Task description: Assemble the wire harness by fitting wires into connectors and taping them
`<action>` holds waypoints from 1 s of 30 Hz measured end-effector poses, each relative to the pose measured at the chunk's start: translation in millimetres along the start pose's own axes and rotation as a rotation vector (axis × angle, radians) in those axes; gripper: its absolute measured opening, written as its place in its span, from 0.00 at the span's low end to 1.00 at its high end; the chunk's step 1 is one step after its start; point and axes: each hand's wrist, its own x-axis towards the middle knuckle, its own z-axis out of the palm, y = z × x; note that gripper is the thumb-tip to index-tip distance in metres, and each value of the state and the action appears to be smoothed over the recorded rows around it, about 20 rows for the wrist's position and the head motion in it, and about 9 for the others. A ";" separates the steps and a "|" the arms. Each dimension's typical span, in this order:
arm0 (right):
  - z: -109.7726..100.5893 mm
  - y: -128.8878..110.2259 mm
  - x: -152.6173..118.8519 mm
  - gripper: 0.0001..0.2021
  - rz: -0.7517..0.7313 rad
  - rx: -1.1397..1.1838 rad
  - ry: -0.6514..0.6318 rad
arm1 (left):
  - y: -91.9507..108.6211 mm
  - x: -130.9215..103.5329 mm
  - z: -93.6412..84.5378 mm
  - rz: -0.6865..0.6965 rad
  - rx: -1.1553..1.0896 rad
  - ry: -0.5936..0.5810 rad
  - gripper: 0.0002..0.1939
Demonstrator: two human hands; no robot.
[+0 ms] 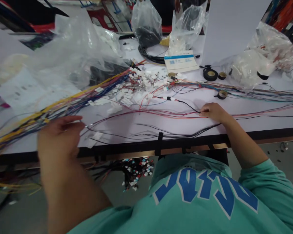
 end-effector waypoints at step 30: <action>3.1 6.7 -0.4 0.11 -0.072 -0.127 0.031 | 90.5 -107.2 139.1 1.305 0.431 -0.514 0.11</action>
